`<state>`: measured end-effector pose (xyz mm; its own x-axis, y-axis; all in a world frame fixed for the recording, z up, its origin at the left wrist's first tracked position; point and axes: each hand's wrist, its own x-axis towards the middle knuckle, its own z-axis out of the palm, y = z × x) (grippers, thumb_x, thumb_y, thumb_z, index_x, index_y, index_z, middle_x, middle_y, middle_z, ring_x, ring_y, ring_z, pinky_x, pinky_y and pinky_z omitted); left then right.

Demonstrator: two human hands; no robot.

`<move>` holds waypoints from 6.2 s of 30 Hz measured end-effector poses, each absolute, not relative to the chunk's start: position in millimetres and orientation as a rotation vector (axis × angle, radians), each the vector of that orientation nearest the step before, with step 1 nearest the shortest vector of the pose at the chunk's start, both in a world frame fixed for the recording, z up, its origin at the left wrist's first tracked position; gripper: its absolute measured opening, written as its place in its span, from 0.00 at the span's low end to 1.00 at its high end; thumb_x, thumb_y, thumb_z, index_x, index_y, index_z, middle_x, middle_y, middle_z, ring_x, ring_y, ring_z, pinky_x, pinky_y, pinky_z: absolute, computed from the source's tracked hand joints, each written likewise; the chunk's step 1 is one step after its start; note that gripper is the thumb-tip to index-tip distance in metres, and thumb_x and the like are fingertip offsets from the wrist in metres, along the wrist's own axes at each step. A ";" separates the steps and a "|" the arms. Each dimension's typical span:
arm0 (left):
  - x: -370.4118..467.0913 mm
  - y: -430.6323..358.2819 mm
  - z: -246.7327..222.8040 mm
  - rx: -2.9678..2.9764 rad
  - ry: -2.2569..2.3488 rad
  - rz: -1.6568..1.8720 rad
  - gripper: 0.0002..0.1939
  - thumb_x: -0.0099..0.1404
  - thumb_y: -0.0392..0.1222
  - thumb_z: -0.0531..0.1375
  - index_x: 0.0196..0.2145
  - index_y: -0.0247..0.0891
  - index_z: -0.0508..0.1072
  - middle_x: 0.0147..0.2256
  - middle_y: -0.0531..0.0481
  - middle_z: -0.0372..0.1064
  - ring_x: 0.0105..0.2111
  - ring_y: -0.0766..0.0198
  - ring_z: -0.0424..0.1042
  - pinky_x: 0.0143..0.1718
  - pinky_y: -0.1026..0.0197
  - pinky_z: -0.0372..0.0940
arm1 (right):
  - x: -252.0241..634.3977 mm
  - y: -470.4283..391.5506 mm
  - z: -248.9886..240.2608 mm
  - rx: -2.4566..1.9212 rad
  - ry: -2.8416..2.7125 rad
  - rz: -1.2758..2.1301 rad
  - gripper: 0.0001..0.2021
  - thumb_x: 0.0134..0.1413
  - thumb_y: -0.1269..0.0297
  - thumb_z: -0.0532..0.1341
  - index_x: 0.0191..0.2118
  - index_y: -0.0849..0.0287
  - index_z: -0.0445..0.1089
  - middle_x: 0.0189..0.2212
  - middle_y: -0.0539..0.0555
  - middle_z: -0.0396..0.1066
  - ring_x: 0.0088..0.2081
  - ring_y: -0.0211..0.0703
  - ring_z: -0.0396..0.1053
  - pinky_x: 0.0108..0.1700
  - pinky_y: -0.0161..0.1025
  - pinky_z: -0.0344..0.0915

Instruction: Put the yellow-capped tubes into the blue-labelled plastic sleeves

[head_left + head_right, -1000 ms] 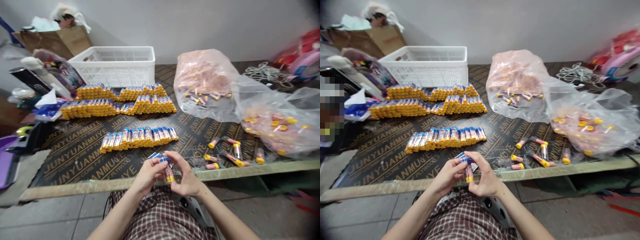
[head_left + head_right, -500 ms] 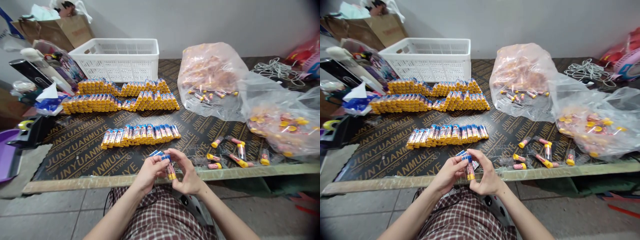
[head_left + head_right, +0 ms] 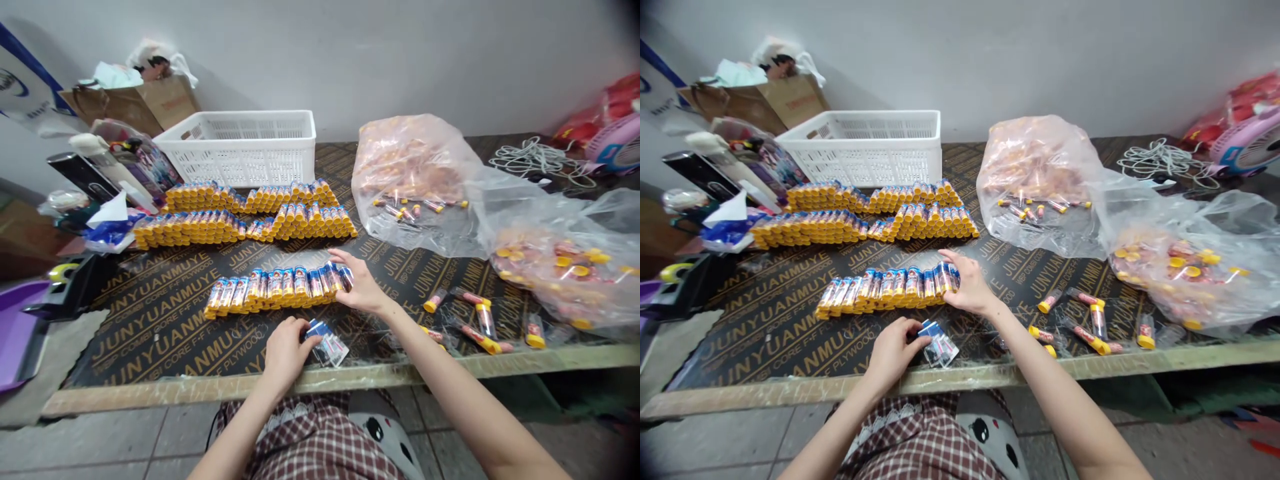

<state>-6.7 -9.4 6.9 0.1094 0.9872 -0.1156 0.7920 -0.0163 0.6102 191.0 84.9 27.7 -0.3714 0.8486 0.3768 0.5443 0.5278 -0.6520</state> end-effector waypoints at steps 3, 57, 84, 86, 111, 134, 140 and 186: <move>-5.0 -9.3 1.3 1.873 1.750 0.418 0.05 0.58 0.42 0.61 0.30 0.38 0.72 0.30 0.50 0.70 0.31 0.62 0.68 0.32 0.63 0.56 | 180.5 95.0 22.7 -1.163 -2.119 0.555 0.38 0.35 0.70 0.59 0.59 0.56 0.54 0.49 0.58 0.68 0.51 0.52 0.66 0.54 0.51 0.54; 3.6 -9.1 10.7 0.376 1.227 1.186 0.18 0.44 0.49 0.71 0.23 0.31 0.74 0.22 0.51 0.71 0.23 0.69 0.69 0.29 0.65 0.67 | 184.5 -61.2 9.7 -1.179 -1.682 0.660 0.19 0.54 0.74 0.58 0.50 0.48 0.70 0.44 0.55 0.69 0.45 0.47 0.69 0.48 0.47 0.68; 23.5 -32.6 31.3 0.536 0.999 0.741 0.22 0.41 0.43 0.72 0.34 0.32 0.77 0.28 0.47 0.74 0.25 0.67 0.71 0.29 0.65 0.65 | 188.1 -44.5 7.7 -0.909 -1.867 0.988 0.44 0.34 0.78 0.55 0.63 0.52 0.47 0.58 0.57 0.58 0.57 0.52 0.61 0.58 0.50 0.62; 23.3 -32.6 31.2 0.535 1.001 0.742 0.21 0.41 0.43 0.72 0.35 0.32 0.77 0.28 0.46 0.74 0.25 0.67 0.71 0.29 0.66 0.65 | 187.8 -44.5 7.9 -0.911 -1.851 0.996 0.44 0.34 0.78 0.55 0.63 0.51 0.47 0.58 0.57 0.58 0.57 0.53 0.61 0.58 0.50 0.62; -6.5 -8.6 -3.0 1.927 1.707 0.465 0.07 0.60 0.42 0.58 0.29 0.38 0.73 0.31 0.50 0.69 0.34 0.60 0.69 0.36 0.61 0.60 | 218.8 101.1 1.8 -1.158 -2.114 0.526 0.40 0.34 0.72 0.60 0.60 0.57 0.54 0.51 0.58 0.68 0.52 0.50 0.66 0.56 0.48 0.58; -8.9 -9.9 2.2 1.557 1.643 0.774 0.08 0.51 0.40 0.65 0.21 0.37 0.69 0.22 0.54 0.65 0.24 0.66 0.64 0.27 0.65 0.57 | 336.9 21.3 10.2 -1.897 -1.807 0.247 0.18 0.58 0.54 0.53 0.48 0.57 0.69 0.37 0.57 0.69 0.36 0.45 0.69 0.39 0.41 0.65; -8.1 -11.8 1.3 1.501 1.611 0.761 0.05 0.55 0.39 0.61 0.24 0.38 0.71 0.22 0.54 0.69 0.23 0.66 0.66 0.28 0.65 0.57 | 244.0 -7.2 10.4 -1.501 -1.535 0.867 0.12 0.52 0.56 0.61 0.39 0.56 0.66 0.34 0.53 0.71 0.36 0.45 0.71 0.38 0.39 0.67; 6.4 -10.2 10.2 0.335 1.199 1.241 0.16 0.41 0.46 0.72 0.23 0.31 0.75 0.24 0.51 0.71 0.24 0.71 0.68 0.28 0.67 0.66 | 177.4 -65.9 10.5 -1.177 -1.705 0.716 0.20 0.57 0.73 0.55 0.52 0.46 0.68 0.46 0.55 0.67 0.47 0.46 0.68 0.49 0.45 0.68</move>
<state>6.4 -10.2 10.2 -0.1430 0.8478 -0.5107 -0.5395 0.3658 0.7584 177.4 -65.9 10.5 -0.1260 0.9265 0.3546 0.3953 0.3748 -0.8386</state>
